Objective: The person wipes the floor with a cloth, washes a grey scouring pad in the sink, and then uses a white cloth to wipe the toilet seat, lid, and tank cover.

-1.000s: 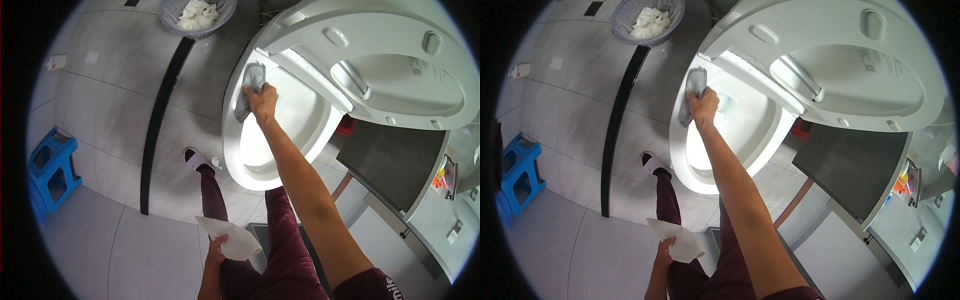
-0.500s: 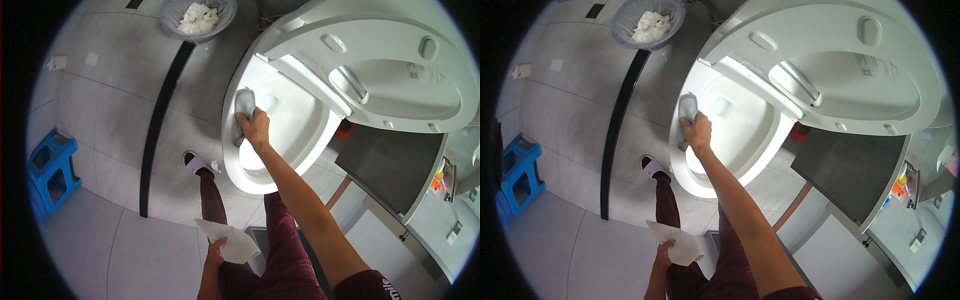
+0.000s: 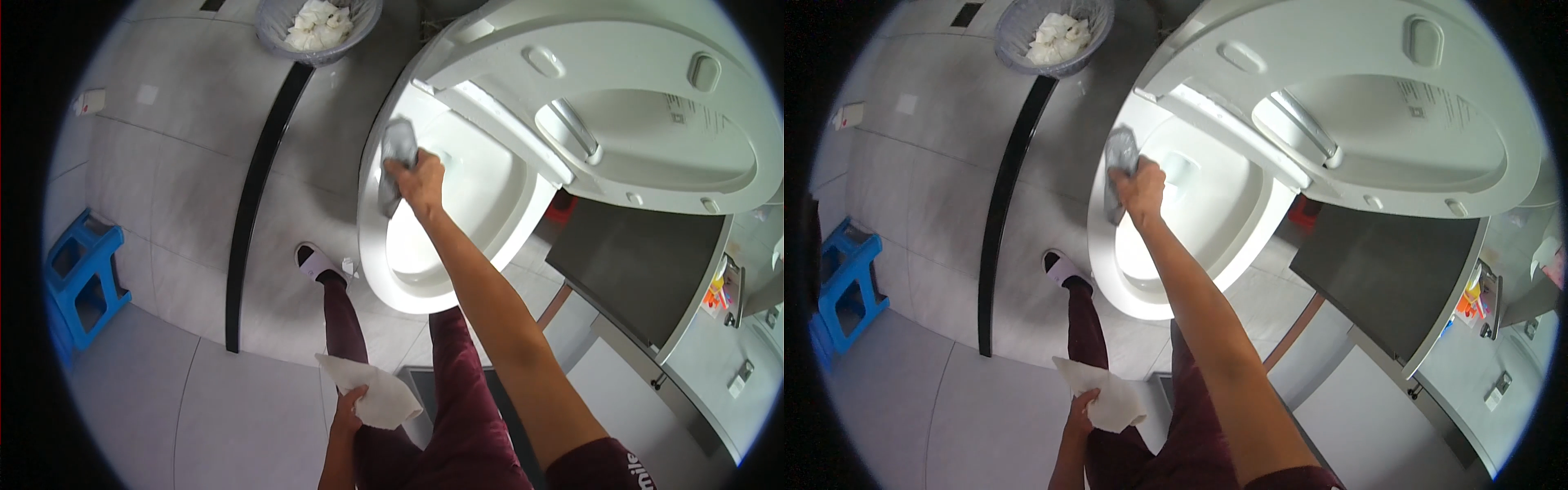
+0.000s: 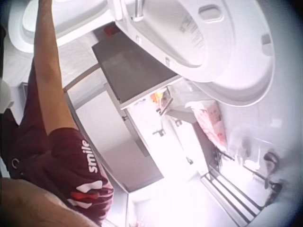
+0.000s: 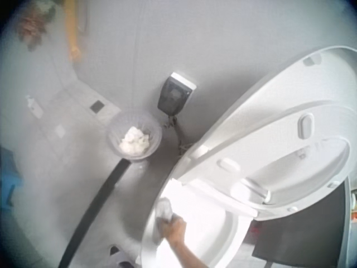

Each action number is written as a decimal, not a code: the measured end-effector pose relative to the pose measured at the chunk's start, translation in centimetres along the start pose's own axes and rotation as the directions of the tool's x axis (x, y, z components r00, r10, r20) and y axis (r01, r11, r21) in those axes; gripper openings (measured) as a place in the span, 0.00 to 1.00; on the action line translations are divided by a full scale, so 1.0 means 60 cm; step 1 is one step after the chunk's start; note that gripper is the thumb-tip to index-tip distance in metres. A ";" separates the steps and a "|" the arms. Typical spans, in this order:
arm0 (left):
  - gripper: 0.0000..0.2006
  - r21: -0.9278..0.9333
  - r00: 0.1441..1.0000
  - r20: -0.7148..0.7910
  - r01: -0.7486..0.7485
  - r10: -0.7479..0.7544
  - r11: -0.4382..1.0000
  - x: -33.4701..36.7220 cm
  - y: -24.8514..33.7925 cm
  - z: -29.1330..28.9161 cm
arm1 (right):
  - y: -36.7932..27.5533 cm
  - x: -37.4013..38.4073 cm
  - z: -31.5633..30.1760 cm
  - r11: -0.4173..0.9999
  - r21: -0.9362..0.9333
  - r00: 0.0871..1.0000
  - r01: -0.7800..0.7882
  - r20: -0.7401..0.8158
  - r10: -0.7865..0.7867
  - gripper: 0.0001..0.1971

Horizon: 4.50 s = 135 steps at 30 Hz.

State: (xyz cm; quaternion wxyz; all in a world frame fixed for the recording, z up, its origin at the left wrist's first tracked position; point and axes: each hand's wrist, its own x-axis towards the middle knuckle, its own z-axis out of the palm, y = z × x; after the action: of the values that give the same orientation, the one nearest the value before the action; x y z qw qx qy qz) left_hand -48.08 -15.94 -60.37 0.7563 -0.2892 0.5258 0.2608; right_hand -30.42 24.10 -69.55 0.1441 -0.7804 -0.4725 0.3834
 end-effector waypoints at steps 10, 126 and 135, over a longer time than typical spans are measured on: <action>0.16 -0.017 0.999 -0.041 0.020 -0.020 1.000 -0.021 0.007 0.015 | -0.019 -0.054 0.009 1.000 0.016 0.999 -0.010 0.036 0.010 0.15; 0.20 -0.204 0.986 -0.139 0.061 -0.091 0.977 0.044 -0.145 0.040 | 0.315 0.083 -0.071 0.929 -0.330 0.973 0.170 -0.093 -0.212 0.24; 0.27 -0.171 0.982 -0.145 0.094 -0.119 0.981 0.063 -0.148 0.063 | 0.363 0.080 0.053 0.710 -0.443 0.820 0.548 0.117 -0.560 0.17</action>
State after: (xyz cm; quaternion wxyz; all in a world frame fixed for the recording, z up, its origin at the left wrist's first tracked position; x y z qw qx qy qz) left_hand -38.28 -19.09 -61.44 0.6999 -0.3975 0.5432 0.2390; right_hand -17.88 16.59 -86.67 0.0705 -0.6187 -0.7591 0.1899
